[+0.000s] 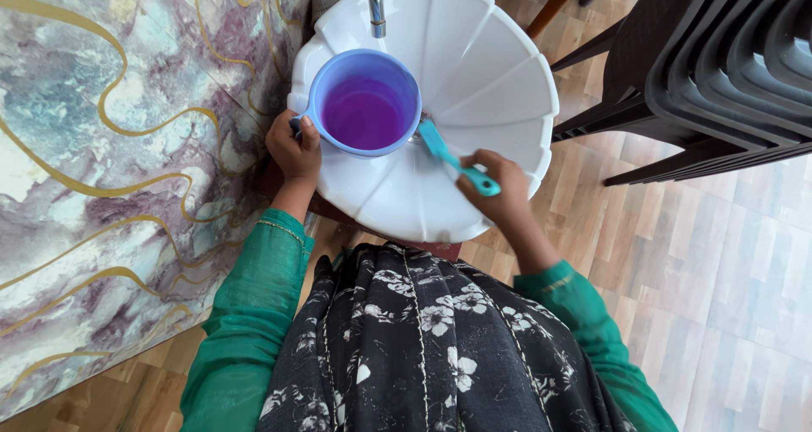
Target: The person cleans a white sink basin using a brush and a small blue mug filled with water.
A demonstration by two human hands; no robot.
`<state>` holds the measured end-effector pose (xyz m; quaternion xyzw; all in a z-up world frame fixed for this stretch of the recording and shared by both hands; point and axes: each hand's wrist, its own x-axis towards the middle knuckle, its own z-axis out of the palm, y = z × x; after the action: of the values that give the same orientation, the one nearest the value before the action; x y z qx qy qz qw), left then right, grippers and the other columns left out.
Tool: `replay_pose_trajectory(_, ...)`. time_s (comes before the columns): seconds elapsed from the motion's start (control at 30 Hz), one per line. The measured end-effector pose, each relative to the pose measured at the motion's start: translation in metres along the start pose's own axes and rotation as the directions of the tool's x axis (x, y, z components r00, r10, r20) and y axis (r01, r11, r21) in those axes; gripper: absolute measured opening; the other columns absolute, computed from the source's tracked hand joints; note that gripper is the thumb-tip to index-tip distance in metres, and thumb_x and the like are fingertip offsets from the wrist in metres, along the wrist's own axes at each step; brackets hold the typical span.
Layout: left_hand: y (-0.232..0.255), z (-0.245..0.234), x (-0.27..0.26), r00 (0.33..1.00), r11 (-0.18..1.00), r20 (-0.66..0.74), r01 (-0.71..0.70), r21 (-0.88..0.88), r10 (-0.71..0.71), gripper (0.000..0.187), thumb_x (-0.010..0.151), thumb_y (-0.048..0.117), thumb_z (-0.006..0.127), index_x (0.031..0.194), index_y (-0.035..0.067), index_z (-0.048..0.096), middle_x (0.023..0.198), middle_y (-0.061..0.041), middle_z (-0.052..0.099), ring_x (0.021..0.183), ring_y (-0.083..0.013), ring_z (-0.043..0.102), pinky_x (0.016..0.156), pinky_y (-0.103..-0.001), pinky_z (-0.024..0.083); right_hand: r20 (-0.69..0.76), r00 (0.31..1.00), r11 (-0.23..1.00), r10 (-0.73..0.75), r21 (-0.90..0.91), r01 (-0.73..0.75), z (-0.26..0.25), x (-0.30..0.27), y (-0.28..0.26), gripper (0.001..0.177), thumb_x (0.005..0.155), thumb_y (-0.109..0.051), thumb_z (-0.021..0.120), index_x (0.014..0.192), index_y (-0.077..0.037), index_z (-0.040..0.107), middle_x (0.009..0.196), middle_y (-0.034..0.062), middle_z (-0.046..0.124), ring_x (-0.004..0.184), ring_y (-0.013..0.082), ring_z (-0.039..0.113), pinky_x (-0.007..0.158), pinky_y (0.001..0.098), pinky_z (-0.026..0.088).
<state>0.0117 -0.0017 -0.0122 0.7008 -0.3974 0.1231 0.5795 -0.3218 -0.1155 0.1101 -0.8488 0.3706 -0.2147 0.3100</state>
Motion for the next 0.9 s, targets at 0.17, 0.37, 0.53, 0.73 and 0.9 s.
replay_pose_trajectory(0.17, 0.002, -0.001, 0.001, 1.000, 1.000, 0.003, -0.006, -0.007, 0.006, 0.059, 0.107, 0.051, 0.051, 0.075, 0.002, 0.046, 0.068, -0.018, 0.047, 0.062, -0.0382, 0.052, 0.059, -0.047, 0.041, 0.002, 1.000, 1.000, -0.006, -0.028, 0.006, 0.004, -0.006, 0.001, 0.023, 0.076, -0.022, 0.077, 0.095, -0.009, 0.073, 0.094, 0.0050, 0.076, 0.059, 0.0193, 0.066, 0.058, 0.0349, 0.052)
replay_pose_trajectory(0.37, -0.001, 0.001, -0.002, 1.000, 1.000, 0.001, 0.013, 0.018, -0.013, 0.059, 0.106, 0.051, 0.051, 0.074, 0.002, 0.044, 0.067, -0.017, 0.046, 0.060, -0.0367, 0.051, 0.058, -0.047, 0.040, 0.112, 0.976, 0.981, 0.187, -0.076, -0.179, -0.031, -0.029, 0.002, 0.020, 0.078, -0.022, 0.077, 0.095, -0.011, 0.078, 0.071, 0.0092, 0.072, 0.058, 0.0192, 0.068, 0.060, 0.0338, 0.052)
replay_pose_trajectory(0.53, -0.002, 0.000, -0.001, 1.000, 1.000, 0.005, 0.003, 0.024, -0.003, 0.059, 0.106, 0.051, 0.051, 0.075, 0.002, 0.045, 0.067, -0.017, 0.046, 0.061, -0.0375, 0.052, 0.058, -0.047, 0.039, 0.038, 0.999, 0.997, 0.026, 0.069, -0.028, 0.008, -0.018, 0.000, 0.025, 0.078, -0.019, 0.076, 0.098, -0.007, 0.070, 0.106, 0.0047, 0.078, 0.059, 0.0213, 0.065, 0.058, 0.0329, 0.051)
replay_pose_trajectory(0.73, -0.001, 0.000, -0.001, 1.000, 1.000, 0.004, 0.004, -0.007, -0.004, 0.058, 0.106, 0.051, 0.052, 0.075, 0.002, 0.047, 0.067, -0.017, 0.049, 0.060, -0.0366, 0.055, 0.057, -0.047, 0.041, 0.055, 0.997, 0.997, 0.061, 0.033, -0.063, 0.004, -0.028, -0.003, 0.023, 0.078, -0.019, 0.077, 0.097, -0.009, 0.072, 0.098, 0.0057, 0.078, 0.059, 0.0172, 0.066, 0.058, 0.0317, 0.051)
replay_pose_trajectory(0.9, -0.003, -0.002, -0.002, 1.000, 1.000, 0.006, 0.003, -0.004, -0.003, 0.059, 0.106, 0.051, 0.052, 0.075, 0.001, 0.045, 0.068, -0.018, 0.047, 0.061, -0.0378, 0.053, 0.058, -0.047, 0.039, 0.152, 0.968, 0.978, 0.198, 0.043, -0.206, -0.032, -0.035, 0.000, 0.019, 0.075, -0.017, 0.076, 0.091, -0.008, 0.075, 0.091, 0.0035, 0.082, 0.055, 0.0194, 0.064, 0.055, 0.0329, 0.050)
